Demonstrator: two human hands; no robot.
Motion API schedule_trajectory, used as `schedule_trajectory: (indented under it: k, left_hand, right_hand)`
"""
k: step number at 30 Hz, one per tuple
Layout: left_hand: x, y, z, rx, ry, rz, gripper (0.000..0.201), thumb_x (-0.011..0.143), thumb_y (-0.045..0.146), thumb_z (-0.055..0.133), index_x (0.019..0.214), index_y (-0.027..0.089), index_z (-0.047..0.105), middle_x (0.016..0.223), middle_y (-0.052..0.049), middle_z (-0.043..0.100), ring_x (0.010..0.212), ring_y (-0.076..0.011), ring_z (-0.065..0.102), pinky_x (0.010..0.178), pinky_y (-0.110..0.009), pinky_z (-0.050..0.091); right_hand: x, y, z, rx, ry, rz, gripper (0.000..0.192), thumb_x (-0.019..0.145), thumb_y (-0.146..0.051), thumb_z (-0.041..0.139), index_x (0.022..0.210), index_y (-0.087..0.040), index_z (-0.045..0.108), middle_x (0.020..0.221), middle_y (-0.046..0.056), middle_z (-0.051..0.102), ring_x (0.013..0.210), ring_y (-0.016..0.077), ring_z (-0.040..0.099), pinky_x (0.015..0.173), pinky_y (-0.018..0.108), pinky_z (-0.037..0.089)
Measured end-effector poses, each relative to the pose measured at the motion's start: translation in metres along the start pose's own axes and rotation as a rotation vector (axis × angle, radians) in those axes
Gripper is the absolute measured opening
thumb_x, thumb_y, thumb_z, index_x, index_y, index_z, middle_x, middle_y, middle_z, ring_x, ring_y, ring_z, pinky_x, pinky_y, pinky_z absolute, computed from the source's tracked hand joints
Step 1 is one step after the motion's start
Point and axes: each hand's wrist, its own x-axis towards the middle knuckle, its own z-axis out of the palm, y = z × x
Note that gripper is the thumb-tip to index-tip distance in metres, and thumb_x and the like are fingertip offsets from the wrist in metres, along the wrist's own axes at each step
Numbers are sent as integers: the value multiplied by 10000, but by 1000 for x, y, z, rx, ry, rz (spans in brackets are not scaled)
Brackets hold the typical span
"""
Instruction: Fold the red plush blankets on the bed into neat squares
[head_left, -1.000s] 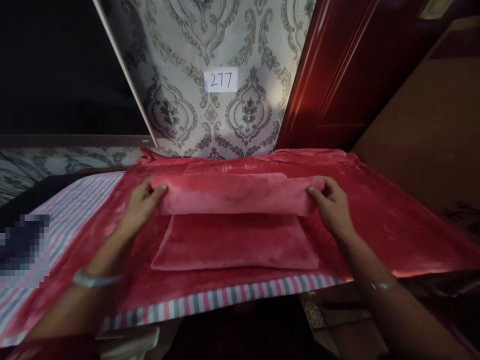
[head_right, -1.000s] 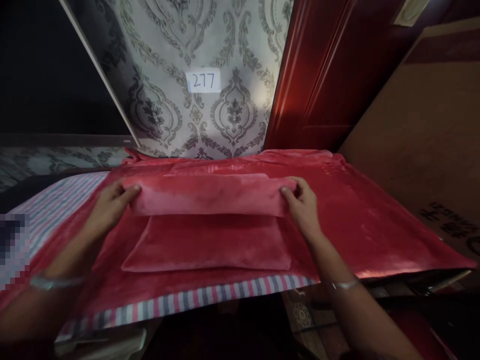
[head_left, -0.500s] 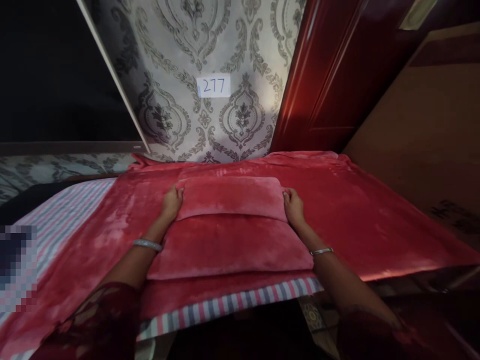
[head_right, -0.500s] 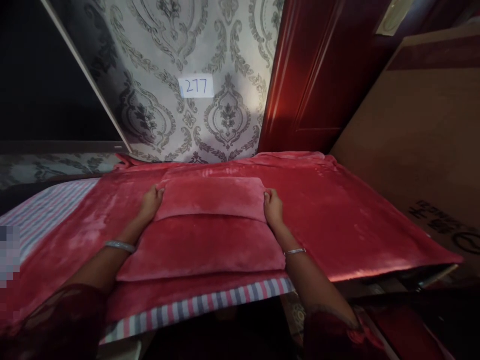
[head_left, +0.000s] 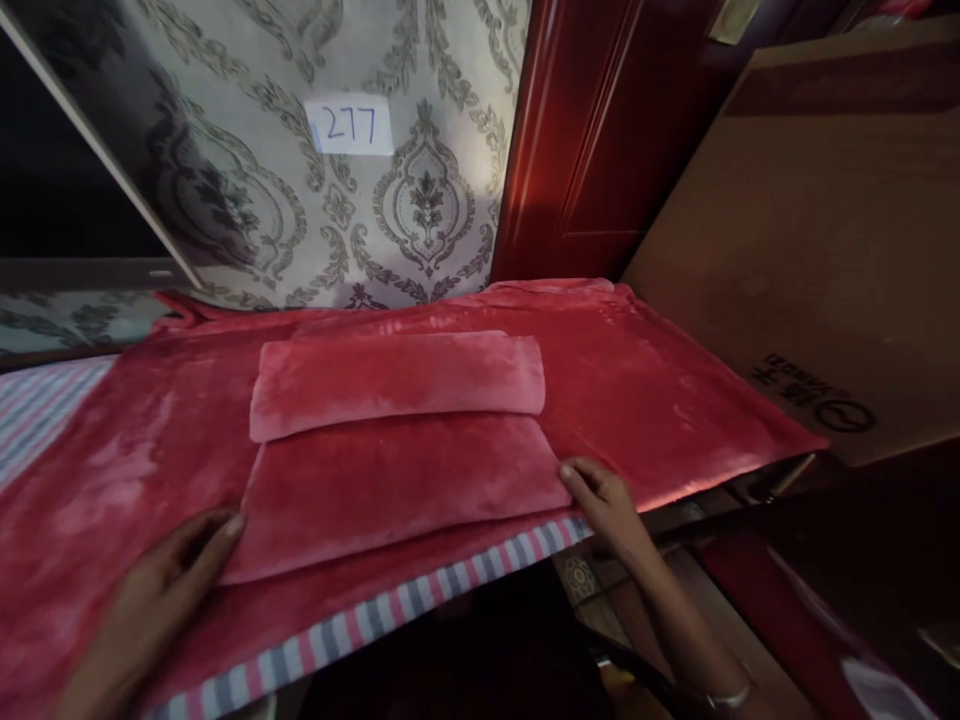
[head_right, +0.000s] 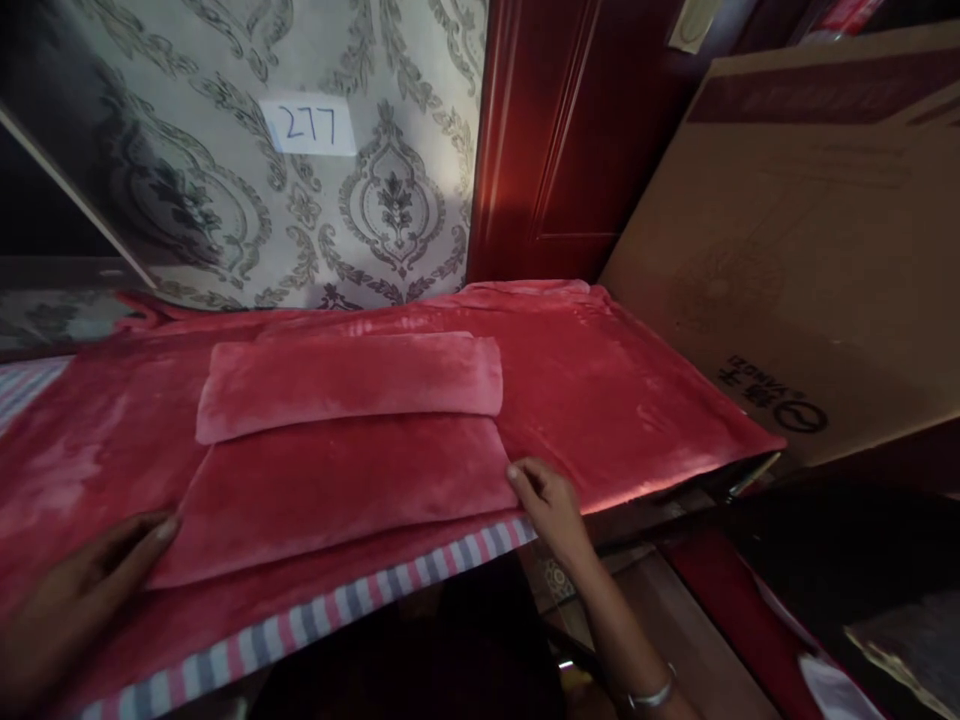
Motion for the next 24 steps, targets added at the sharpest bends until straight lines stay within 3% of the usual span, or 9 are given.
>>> schedule_trajectory:
  k: [4,9,12,16,21,24]
  left_hand:
    - [-16,15,11,-32,80,-81,346,665,721,585,706,389,670,759,44,745,678,-306,691,625,-422,560]
    - [-18,9,15,-194,132,-85,324,727,655,613,776,341,675,823,36,719,813,-274,678,762,-378,557]
    - [-20,2,18,-421,109,-186,386,745,652,638,833,277,667,802,19,705,771,-234,663,716,-327,546]
    - [-24,-1,22,-558,37,-165,482,737,667,660,934,227,683,916,-39,736,896,-249,677,803,-334,539]
    - [-34,0,25,-441,2,-148,470,705,646,704,832,194,721,894,-75,737,882,-272,664,785,-359,534]
    - [-35,1,27,-598,35,-179,431,710,611,724,840,200,723,863,-48,733,860,-246,663,792,-336,525]
  right_hand:
    - [-8,-12,9,20,58,-20,369,825,-578,605,838,-215,671,752,27,650,695,192,597,639,286,474]
    - [-13,-9,8,83,89,10,392,782,-594,665,893,-219,680,812,53,690,715,204,631,639,303,517]
    - [-13,-7,6,188,93,52,435,724,-614,716,913,-223,683,841,66,716,746,217,664,637,302,549]
    - [-11,-6,4,262,-31,179,491,627,-607,784,973,-263,731,921,80,751,709,232,685,532,298,556]
    - [-14,5,-2,295,-148,338,343,608,-581,777,884,-377,761,665,61,694,468,263,612,324,343,434]
    - [-14,7,0,353,-212,425,436,587,-564,792,986,-392,756,519,27,596,364,243,528,287,329,351]
